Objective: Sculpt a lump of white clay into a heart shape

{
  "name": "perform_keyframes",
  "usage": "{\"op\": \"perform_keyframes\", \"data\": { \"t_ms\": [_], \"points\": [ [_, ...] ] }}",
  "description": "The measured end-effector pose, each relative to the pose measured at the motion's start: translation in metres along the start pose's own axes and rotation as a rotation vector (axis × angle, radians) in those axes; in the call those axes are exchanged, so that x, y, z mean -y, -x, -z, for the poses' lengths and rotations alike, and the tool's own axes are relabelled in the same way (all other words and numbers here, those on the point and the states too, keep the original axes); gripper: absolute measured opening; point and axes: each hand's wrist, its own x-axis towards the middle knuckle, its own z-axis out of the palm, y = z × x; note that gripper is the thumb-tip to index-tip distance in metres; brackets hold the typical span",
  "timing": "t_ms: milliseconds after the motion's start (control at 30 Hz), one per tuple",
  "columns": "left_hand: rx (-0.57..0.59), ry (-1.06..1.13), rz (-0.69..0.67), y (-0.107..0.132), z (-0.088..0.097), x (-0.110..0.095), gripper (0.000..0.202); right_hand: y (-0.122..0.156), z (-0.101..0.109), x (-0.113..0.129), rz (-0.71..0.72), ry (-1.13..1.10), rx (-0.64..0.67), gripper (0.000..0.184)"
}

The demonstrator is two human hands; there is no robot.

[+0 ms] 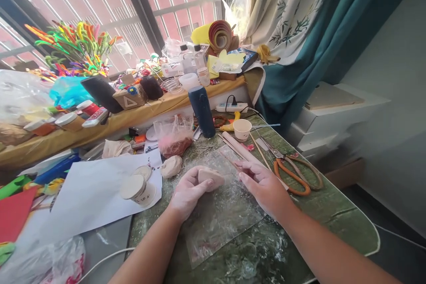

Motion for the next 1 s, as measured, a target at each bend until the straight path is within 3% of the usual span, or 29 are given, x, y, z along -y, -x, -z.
{"op": "perform_keyframes", "data": {
  "t_ms": [233,400,600,1000],
  "points": [
    [0.127,0.001,0.021,0.0,0.003,0.007,0.04,0.012,-0.007,-0.003,0.293,0.369,0.097,0.035],
    [0.152,0.045,0.025,0.0,0.002,0.005,0.041,0.014,-0.016,-0.003,0.41,0.493,0.164,0.039],
    [0.141,0.078,0.011,0.0,0.002,0.004,0.042,0.018,-0.019,-0.004,0.465,0.473,0.163,0.04],
    [0.097,0.028,-0.004,0.0,0.004,0.006,0.042,0.015,-0.015,-0.003,0.384,0.563,0.223,0.041]
  ]
}}
